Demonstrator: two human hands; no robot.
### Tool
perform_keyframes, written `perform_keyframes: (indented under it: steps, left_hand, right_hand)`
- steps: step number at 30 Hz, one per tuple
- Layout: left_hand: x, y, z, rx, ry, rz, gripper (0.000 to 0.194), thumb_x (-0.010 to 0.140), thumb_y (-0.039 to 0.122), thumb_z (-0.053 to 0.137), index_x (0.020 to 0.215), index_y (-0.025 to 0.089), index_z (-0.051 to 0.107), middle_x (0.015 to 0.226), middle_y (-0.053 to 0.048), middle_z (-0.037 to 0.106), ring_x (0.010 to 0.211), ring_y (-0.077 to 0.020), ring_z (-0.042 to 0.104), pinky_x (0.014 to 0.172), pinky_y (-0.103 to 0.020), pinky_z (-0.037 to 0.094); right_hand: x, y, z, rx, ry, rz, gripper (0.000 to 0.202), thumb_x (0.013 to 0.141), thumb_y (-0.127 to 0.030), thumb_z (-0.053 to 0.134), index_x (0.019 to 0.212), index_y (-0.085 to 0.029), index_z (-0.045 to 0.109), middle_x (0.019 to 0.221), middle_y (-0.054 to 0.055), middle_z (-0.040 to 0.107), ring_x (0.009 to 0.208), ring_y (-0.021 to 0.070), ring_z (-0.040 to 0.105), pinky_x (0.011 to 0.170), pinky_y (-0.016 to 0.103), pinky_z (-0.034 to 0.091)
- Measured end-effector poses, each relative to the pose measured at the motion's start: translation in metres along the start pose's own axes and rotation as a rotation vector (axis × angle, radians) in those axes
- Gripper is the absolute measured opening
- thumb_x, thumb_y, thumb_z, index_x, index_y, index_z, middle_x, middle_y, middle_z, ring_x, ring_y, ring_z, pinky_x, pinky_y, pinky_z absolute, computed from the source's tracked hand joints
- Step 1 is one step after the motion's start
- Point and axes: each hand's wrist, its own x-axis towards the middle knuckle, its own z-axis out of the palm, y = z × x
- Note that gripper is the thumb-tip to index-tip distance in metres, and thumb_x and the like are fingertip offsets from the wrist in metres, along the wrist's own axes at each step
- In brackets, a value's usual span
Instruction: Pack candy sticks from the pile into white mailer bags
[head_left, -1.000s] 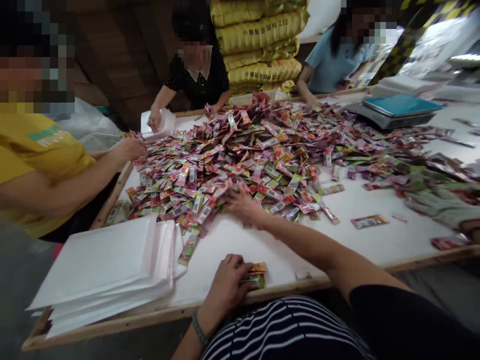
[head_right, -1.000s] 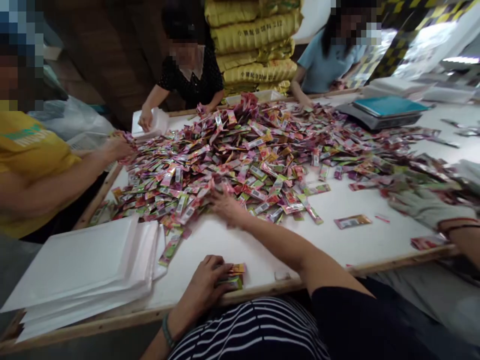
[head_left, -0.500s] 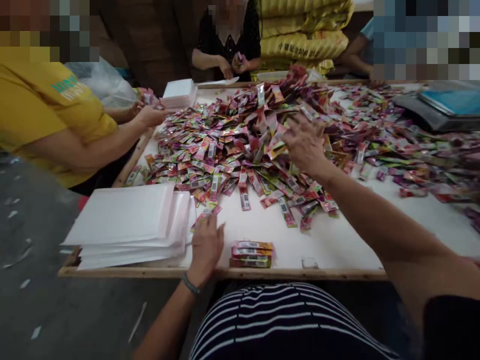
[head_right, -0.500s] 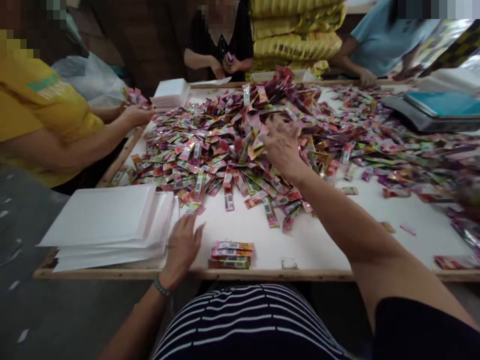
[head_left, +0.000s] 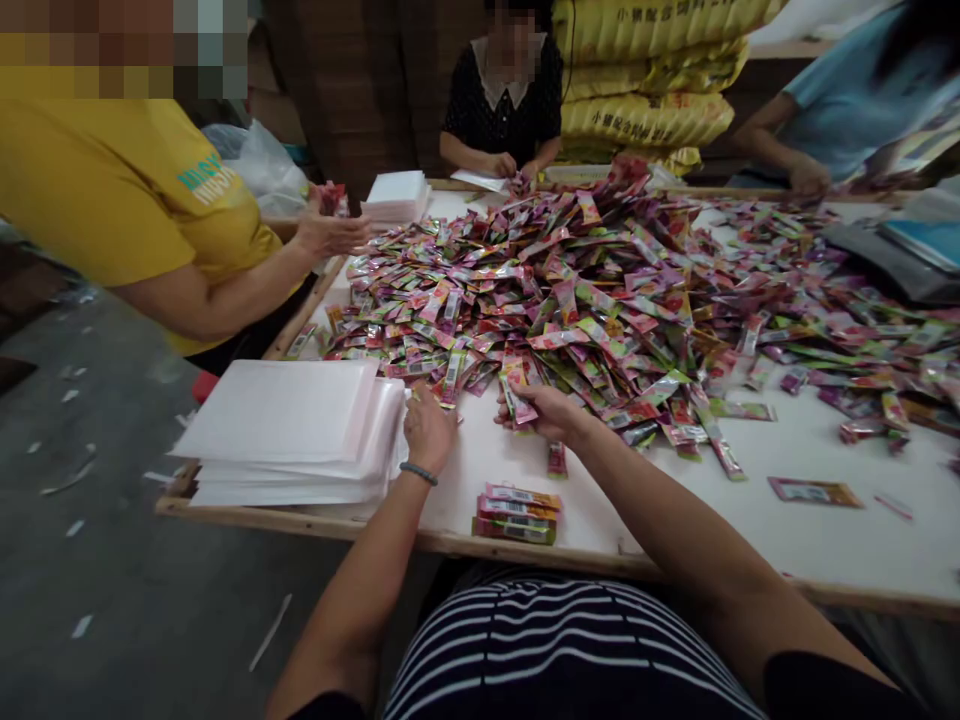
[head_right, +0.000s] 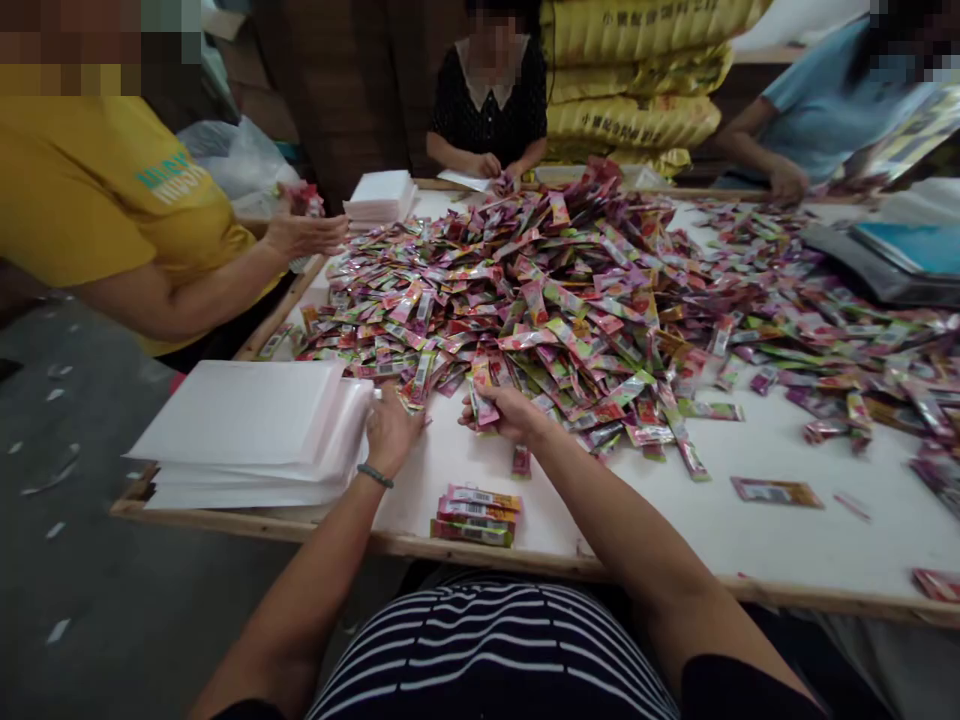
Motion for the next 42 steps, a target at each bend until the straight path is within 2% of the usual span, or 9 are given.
perform_keyframes:
  steps: [5,9,14,23,27,31,34,39,42]
  left_hand:
    - [-0.014,-0.020,0.000,-0.045,-0.097,-0.034,0.054,0.076,0.011,0.058,0.128,0.008,0.042,0.099,-0.019,0.070,0.093,-0.0299,0.069,0.075,-0.036,0.049]
    - [-0.031,-0.044,-0.002,-0.255,-0.232,-0.080,0.066,0.070,0.016,0.070,0.129,0.011,0.041,0.094,-0.012,0.073,0.086,-0.0256,0.070,0.069,-0.031,0.049]
    - [-0.036,-0.052,0.000,-0.418,-0.314,-0.058,0.058,0.069,0.012,0.070,0.123,0.014,0.048,0.094,-0.008,0.074,0.079,-0.0193,0.070,0.063,-0.025,0.046]
    - [-0.035,-0.046,-0.008,-0.373,-0.334,-0.030,0.049,0.069,0.012,0.067,0.116,0.013,0.054,0.090,-0.008,0.074,0.079,-0.0197,0.068,0.064,-0.026,0.046]
    - [-0.043,-0.047,-0.015,-0.265,-0.275,0.125,0.033,0.073,0.011,0.061,0.105,0.017,0.062,0.090,-0.005,0.073,0.079,-0.0192,0.066,0.070,-0.028,0.048]
    - [-0.057,-0.028,-0.007,-0.153,-0.299,0.612,0.029,0.075,0.004,0.054,0.095,0.019,0.069,0.089,-0.006,0.072,0.089,-0.0219,0.063,0.082,-0.034,0.050]
    - [-0.070,-0.015,0.000,-0.215,-0.363,0.908,0.027,0.077,0.005,0.055,0.098,0.017,0.068,0.093,-0.008,0.072,0.094,-0.0228,0.062,0.085,-0.035,0.052]
    - [-0.078,-0.024,-0.002,-0.436,-0.065,0.903,0.031,0.087,0.029,0.061,0.115,0.018,0.060,0.110,-0.011,0.067,0.104,-0.0238,0.059,0.093,-0.041,0.050]
    - [-0.075,-0.031,0.004,-0.309,-0.187,0.925,0.070,0.076,0.049,0.071,0.132,0.014,0.049,0.133,-0.019,0.054,0.122,-0.0333,0.048,0.101,-0.053,0.043]
  right_hand:
    - [-0.006,0.009,0.003,-0.139,0.183,-0.166,0.025,0.085,-0.037,0.063,0.072,-0.019,0.051,0.051,-0.005,0.048,0.043,0.0080,0.046,0.039,0.017,0.035]
    - [-0.012,0.021,0.011,-0.095,0.117,-0.116,0.025,0.085,-0.040,0.062,0.077,-0.017,0.054,0.048,-0.009,0.042,0.037,0.0048,0.035,0.036,0.015,0.024]
    - [-0.007,0.025,0.022,-0.071,0.031,-0.071,0.024,0.085,-0.040,0.062,0.084,-0.017,0.056,0.057,-0.004,0.052,0.045,0.0075,0.048,0.042,0.018,0.035]
    - [0.051,-0.004,0.064,-1.047,0.541,-0.410,0.025,0.079,-0.041,0.064,0.084,-0.016,0.067,0.080,0.011,0.069,0.080,0.0230,0.064,0.067,0.027,0.041]
    - [0.041,-0.001,0.037,-1.047,0.439,-0.437,0.021,0.082,-0.034,0.059,0.086,-0.016,0.070,0.081,0.005,0.069,0.078,0.0183,0.061,0.066,0.023,0.040]
    - [0.007,0.003,-0.003,-1.186,0.206,-0.642,0.011,0.079,-0.021,0.058,0.083,-0.015,0.067,0.094,0.005,0.067,0.082,0.0158,0.058,0.071,0.023,0.040]
    - [-0.020,0.016,-0.016,-1.424,-0.028,-0.568,0.013,0.079,-0.015,0.057,0.088,-0.015,0.067,0.092,0.008,0.067,0.084,0.0183,0.059,0.074,0.026,0.041]
    - [-0.056,0.051,-0.013,-1.421,-0.136,-0.590,0.055,0.090,-0.051,0.053,0.133,-0.016,0.052,0.129,0.016,0.058,0.118,0.0275,0.052,0.097,0.042,0.042]
    - [-0.074,0.071,-0.009,-1.485,-0.166,-0.588,0.077,0.088,-0.066,0.048,0.147,-0.017,0.037,0.148,0.018,0.041,0.135,0.0327,0.038,0.106,0.050,0.033]
